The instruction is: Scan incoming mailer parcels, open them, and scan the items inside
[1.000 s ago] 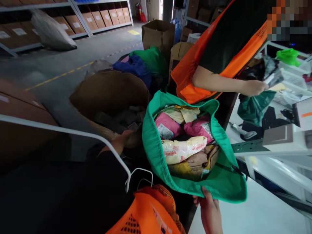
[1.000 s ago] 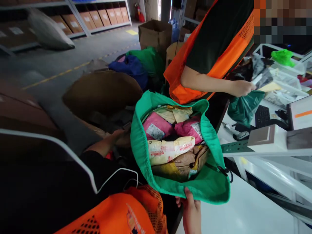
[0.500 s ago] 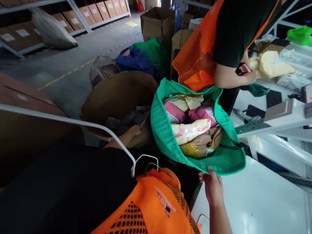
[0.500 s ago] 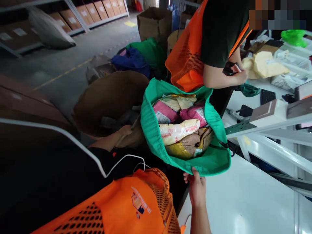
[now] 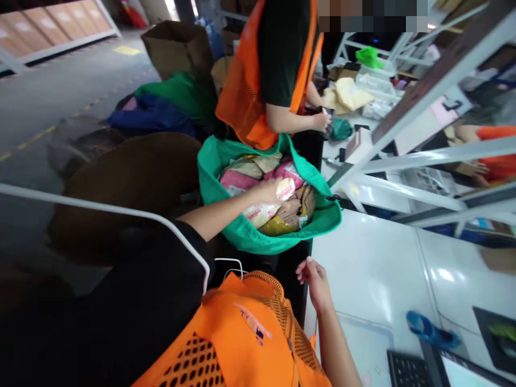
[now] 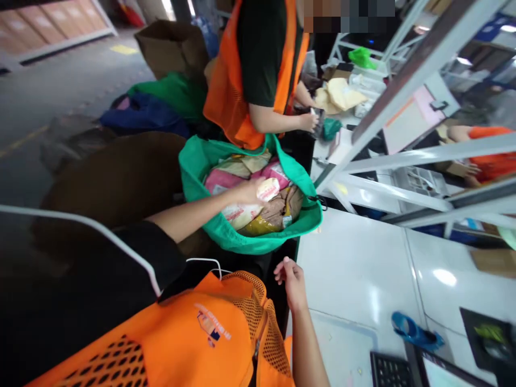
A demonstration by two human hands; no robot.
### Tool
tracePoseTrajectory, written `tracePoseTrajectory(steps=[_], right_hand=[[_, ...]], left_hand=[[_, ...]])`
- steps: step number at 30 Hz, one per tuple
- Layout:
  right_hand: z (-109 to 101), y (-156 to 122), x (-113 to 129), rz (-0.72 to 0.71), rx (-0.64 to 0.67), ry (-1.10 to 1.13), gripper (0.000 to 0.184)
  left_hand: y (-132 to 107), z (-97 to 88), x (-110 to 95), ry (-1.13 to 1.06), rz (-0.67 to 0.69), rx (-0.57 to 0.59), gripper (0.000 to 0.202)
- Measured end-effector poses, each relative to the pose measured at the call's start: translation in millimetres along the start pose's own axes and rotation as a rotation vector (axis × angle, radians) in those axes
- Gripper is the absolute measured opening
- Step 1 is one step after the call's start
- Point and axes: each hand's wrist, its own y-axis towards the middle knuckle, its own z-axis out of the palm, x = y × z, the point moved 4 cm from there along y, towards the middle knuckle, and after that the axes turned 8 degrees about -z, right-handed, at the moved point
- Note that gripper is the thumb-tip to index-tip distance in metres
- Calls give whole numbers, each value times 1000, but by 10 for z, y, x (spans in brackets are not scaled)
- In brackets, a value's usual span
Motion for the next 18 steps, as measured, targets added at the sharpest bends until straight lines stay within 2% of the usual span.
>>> tracePoseTrajectory(steps=[1, 2, 4, 6, 8, 11, 15, 18], right_hand=[[-82, -90, -70, 2, -32, 15, 75], [-176, -187, -159, 6, -72, 35, 74], [-384, -397, -382, 20, -183, 98, 72], [-579, -611, -636, 38, -301, 168, 70], [-719, -802, -867, 59, -383, 215, 69], [-794, -996, -1066, 79, -431, 242, 71], [-737, -1134, -1043, 66, -444, 261, 74], [-732, -1231, -967, 20, -467, 281, 72]], left_hand=[[48, 319, -65, 61, -64, 66, 159], [79, 620, -72, 162, -158, 123, 171], [126, 1078, -48, 287, -220, 207, 174], [198, 1278, -14, 343, -208, 215, 169], [290, 1257, 13, 331, -195, 167, 163], [375, 1031, 63, 235, -185, 64, 140], [260, 800, 97, 171, -122, -35, 92], [59, 724, 45, 126, -93, -109, 71]])
